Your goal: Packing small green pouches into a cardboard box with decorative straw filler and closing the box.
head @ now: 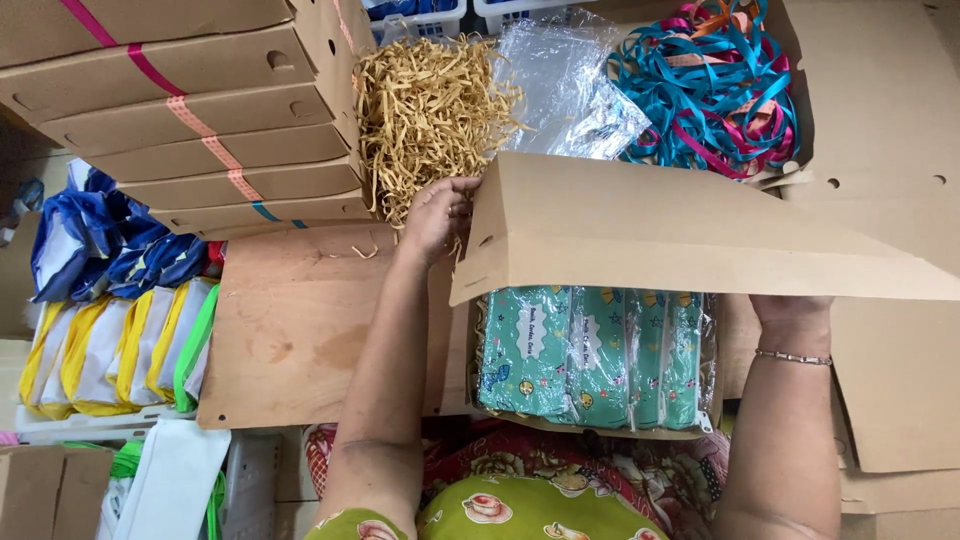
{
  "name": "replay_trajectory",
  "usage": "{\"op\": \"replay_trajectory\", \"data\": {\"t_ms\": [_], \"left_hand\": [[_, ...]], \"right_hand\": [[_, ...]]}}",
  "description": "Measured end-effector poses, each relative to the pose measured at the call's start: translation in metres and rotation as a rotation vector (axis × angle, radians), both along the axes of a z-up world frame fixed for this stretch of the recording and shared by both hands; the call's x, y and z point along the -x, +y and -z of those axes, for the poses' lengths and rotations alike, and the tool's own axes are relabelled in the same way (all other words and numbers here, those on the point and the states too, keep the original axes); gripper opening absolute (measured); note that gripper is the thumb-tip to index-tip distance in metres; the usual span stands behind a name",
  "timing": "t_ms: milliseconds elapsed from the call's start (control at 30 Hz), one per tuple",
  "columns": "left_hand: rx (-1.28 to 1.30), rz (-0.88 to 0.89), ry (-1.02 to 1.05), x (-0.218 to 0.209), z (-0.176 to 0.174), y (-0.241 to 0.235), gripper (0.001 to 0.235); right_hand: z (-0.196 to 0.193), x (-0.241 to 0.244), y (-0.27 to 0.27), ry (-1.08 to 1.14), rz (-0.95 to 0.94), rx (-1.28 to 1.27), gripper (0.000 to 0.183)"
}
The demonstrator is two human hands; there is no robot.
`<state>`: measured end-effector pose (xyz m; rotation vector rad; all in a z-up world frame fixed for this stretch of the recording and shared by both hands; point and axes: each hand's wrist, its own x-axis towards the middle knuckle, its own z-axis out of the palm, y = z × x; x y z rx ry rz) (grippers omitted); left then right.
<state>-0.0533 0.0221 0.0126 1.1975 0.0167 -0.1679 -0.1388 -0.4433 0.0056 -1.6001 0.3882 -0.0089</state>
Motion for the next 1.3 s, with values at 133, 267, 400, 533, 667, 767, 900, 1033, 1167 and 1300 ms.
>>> {"op": "replay_trajectory", "data": {"t_ms": [133,267,400,533,667,767,900,1033,1167,1300], "left_hand": [[-0.080,-0.068,0.255,0.015,-0.047,-0.007,0.088],[-0.376,-0.076,0.259,-0.020,-0.030,-0.016,0.094],[-0.347,0.036,0.200,-0.047,0.017,-0.013,0.046],[-0.749,0.067,0.288,0.009,-0.050,-0.021,0.073],[-0.724,0.045,0.290,0.018,-0.023,-0.015,0.089],[-0.793,0.012,0.181,0.028,-0.015,-0.019,0.098],[-0.738,-0.053,0.167,0.058,-0.035,-0.031,0.100],[-0.731,-0.089,0.100,0.073,-0.002,-0.033,0.086],[-0.909,-0.027,0.162,0.075,0.020,-0.034,0.090],[-0.593,0.039,0.266,0.071,0.009,-0.033,0.101]], "right_hand": [[-0.012,0.016,-0.007,0.052,-0.036,-0.032,0.025],[-0.027,0.022,-0.009,0.131,-0.081,-0.079,0.027],[-0.042,0.033,-0.007,0.202,-0.123,-0.130,0.030],[-0.035,0.033,-0.018,0.242,-0.150,-0.163,0.031],[0.007,0.039,-0.029,0.215,-0.205,-0.045,0.053],[0.003,0.049,-0.007,0.258,-0.110,0.050,0.047],[-0.044,0.072,0.036,0.261,-0.036,0.233,0.060],[-0.072,0.089,0.065,0.389,-0.073,0.226,0.082],[-0.053,0.090,0.066,0.294,-0.150,0.254,0.068],[-0.044,0.086,0.062,0.301,-0.193,0.203,0.052]]}}
